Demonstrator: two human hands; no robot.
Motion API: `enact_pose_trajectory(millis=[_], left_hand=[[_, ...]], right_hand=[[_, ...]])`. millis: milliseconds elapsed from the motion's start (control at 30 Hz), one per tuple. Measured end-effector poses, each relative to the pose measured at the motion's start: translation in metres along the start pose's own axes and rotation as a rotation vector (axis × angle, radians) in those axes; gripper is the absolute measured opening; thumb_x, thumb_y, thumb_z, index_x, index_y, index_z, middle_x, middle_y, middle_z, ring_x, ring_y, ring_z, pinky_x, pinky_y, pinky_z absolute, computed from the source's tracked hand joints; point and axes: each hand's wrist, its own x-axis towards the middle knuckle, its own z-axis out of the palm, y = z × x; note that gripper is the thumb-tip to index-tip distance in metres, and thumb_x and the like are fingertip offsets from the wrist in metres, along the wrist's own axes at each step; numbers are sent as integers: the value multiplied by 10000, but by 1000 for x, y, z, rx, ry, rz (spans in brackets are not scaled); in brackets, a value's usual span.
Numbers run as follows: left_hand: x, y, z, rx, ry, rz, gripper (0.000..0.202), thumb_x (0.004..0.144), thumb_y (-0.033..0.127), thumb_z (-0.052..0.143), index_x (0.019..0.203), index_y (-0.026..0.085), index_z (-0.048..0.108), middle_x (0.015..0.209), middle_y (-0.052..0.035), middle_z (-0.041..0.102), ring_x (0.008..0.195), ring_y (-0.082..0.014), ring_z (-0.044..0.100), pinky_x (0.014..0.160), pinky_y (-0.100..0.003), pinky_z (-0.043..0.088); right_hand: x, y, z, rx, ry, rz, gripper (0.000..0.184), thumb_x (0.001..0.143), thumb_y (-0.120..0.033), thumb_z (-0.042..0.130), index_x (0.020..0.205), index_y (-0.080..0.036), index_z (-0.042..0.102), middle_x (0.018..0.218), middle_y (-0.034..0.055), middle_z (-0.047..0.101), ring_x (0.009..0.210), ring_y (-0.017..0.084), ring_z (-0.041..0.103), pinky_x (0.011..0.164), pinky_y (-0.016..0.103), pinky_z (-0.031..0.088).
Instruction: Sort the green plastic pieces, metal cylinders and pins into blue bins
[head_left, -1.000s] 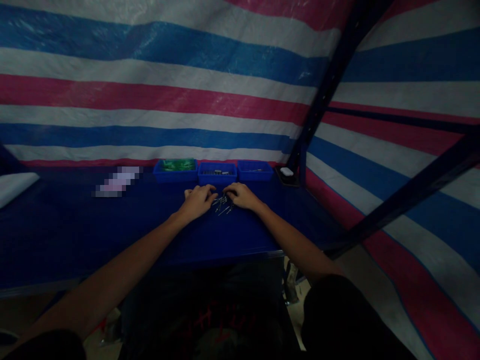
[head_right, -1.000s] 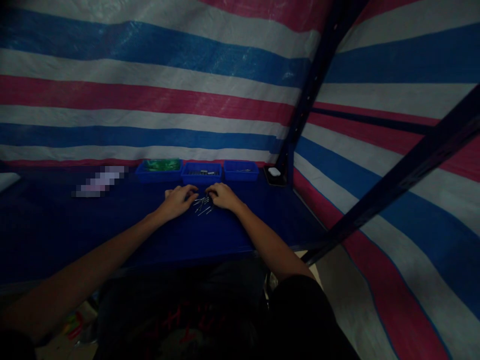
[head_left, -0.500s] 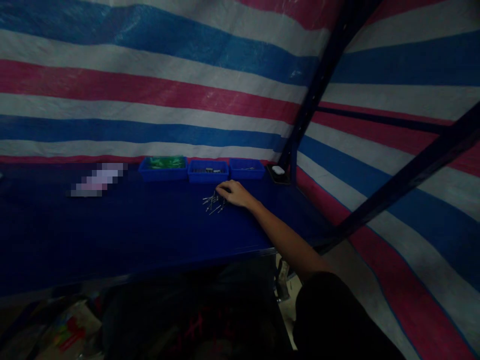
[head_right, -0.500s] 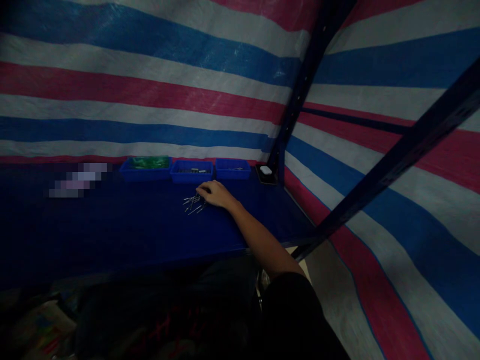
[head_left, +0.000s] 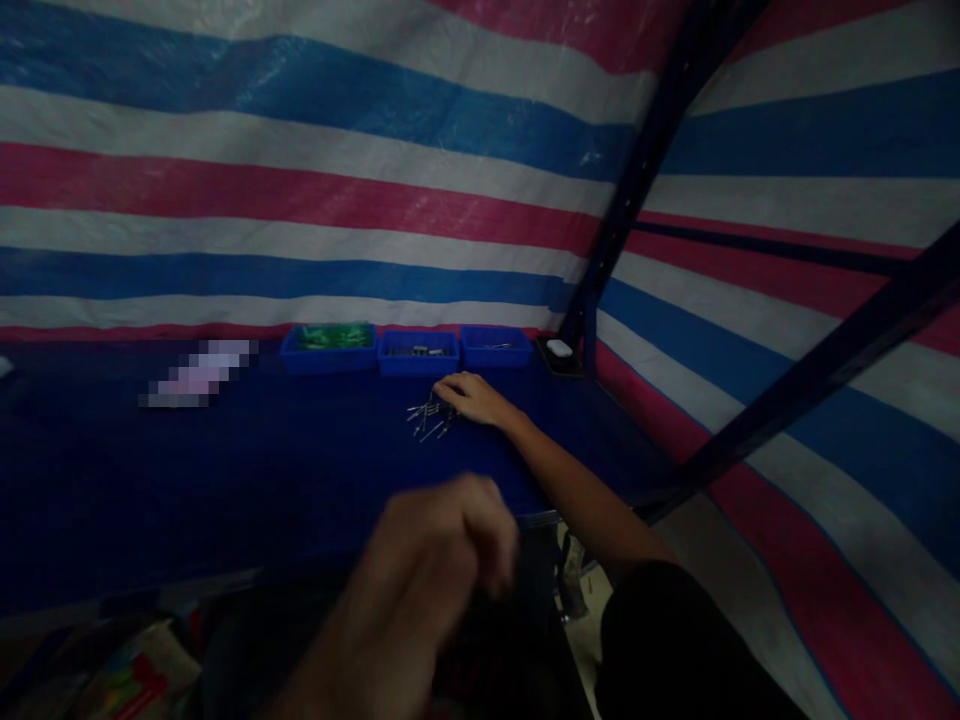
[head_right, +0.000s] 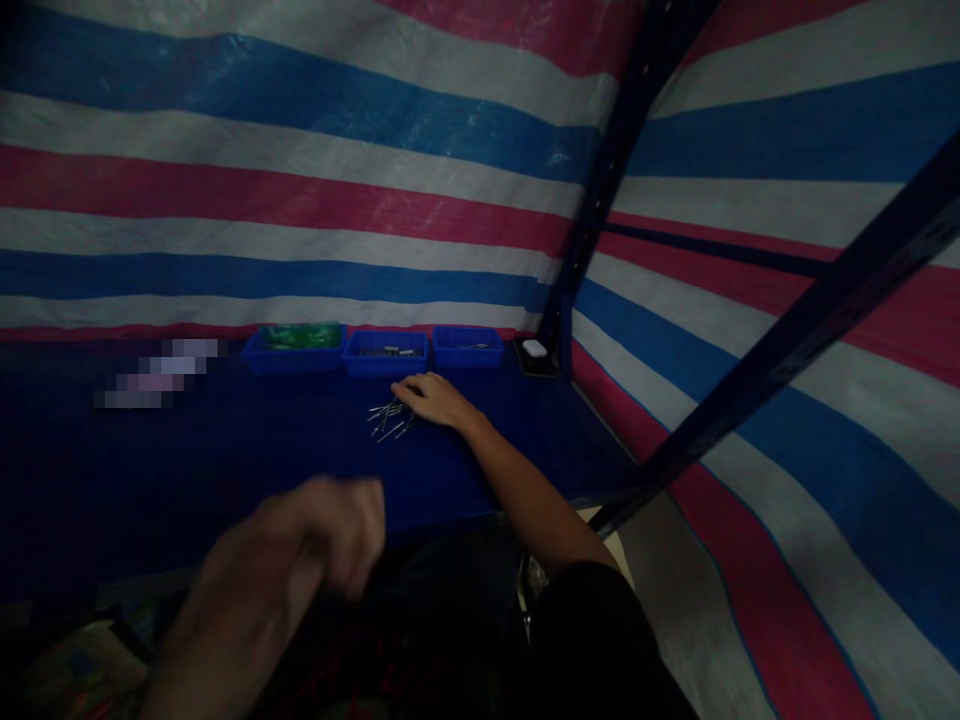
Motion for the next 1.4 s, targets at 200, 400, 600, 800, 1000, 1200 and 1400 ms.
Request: enact_pose_trajectory(millis=[200,400,600,800,1000,1200,1400], left_hand=[[54,-113,-5,542,55,-269,192,774,386,485,847,222,555,745,-23,619,691,-208,586,601,-306,397],[66,-127,-4,737,-110,-181,153,794,318,461,833,225,577,841,-37,612,702,-201,595,584,-282,396],[78,-131,-11,654,-32,-192,150,773,213,430,786,189,577,806,-41,630,719,-180,598,645,-269,421],[105,-130,-26,453,139,-178,239,816,311,382,790,163,567,739,-37,623,664,-169,572,618,-258,406],[130,-141,-8,291,123,-232,324,841,348,306,663,171,511,586,2,530,587,-150,509,557,-246,351],[128,-148,6,178,114,-202,359,855,402,304,706,166,530,584,17,514,542,-130,473,523,-232,337],[113,-154,-8,350,1,-174,244,827,329,380,795,175,567,627,10,562,564,-131,507,533,-228,340]], right_hand=[[-1,-2,-2,49,-4,5,413,885,-457,343,785,-175,628,674,-10,581,657,117,522,636,225,337],[-2,-1,-4,107,-34,75,461,887,-488,309,836,-171,639,679,-13,579,632,114,510,622,228,350],[-2,0,-6,34,168,-23,320,862,-407,430,924,-156,619,783,19,583,729,127,523,677,250,380],[-1,-7,-4,-6,336,-160,187,816,-293,538,935,-160,595,782,25,572,760,135,534,713,258,407],[-2,-7,-3,-165,392,-151,156,856,-266,471,873,-170,592,771,35,587,757,152,522,735,272,401],[-2,-8,-8,-232,379,-152,187,876,-257,419,854,-175,585,803,49,607,773,156,535,748,266,402],[1,26,-37,-390,638,227,272,891,-312,362,968,-150,567,879,98,633,821,201,574,741,294,405]])
